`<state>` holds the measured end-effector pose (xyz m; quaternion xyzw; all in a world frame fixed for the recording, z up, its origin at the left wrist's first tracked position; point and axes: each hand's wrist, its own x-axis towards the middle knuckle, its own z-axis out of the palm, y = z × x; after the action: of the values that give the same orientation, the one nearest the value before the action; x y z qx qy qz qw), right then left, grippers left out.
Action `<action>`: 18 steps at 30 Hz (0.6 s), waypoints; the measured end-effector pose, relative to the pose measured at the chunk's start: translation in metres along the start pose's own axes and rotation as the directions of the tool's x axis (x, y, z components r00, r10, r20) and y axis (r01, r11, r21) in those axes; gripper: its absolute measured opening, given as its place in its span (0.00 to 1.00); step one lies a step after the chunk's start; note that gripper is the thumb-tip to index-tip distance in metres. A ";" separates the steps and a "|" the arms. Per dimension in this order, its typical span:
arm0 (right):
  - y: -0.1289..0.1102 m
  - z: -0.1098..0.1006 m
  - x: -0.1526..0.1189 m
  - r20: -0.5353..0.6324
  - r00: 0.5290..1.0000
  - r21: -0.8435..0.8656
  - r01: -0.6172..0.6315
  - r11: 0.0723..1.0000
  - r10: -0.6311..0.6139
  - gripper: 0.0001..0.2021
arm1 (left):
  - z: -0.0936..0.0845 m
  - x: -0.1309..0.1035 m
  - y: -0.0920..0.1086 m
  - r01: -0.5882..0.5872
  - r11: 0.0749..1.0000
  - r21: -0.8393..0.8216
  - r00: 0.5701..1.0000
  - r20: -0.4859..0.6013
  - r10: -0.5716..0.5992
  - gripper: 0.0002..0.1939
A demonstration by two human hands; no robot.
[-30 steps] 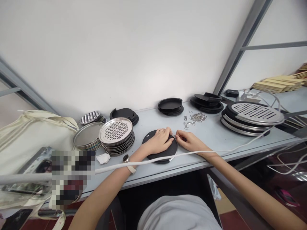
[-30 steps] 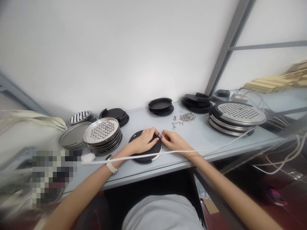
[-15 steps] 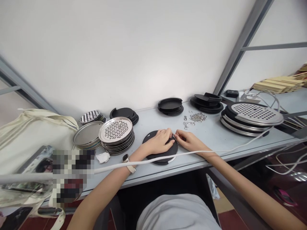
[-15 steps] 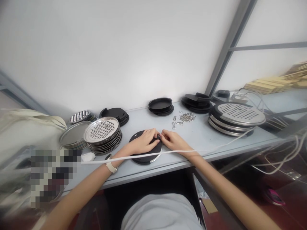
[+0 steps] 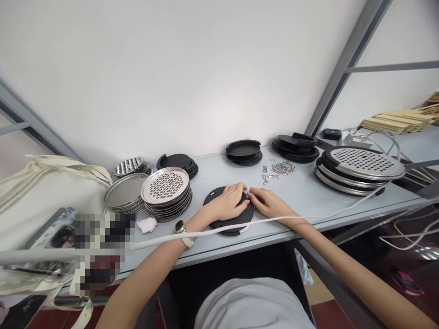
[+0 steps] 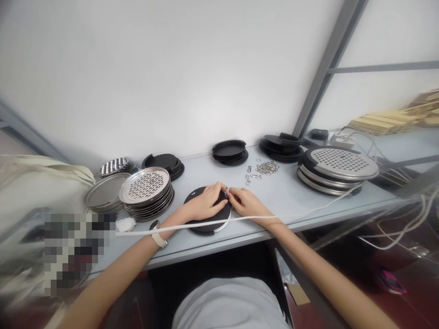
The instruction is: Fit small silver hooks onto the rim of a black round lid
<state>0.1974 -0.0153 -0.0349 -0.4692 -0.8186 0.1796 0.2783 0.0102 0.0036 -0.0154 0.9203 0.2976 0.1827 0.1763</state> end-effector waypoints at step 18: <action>0.005 0.001 0.000 0.037 0.999 -0.089 0.031 0.996 -0.028 0.14 | -0.002 0.002 -0.001 -0.059 0.996 0.068 0.997 0.050 0.056 0.08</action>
<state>0.1998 -0.0125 -0.0389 -0.4657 -0.8376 0.1469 0.2448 0.0102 0.0057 -0.0138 0.9382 0.2727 0.1549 0.1462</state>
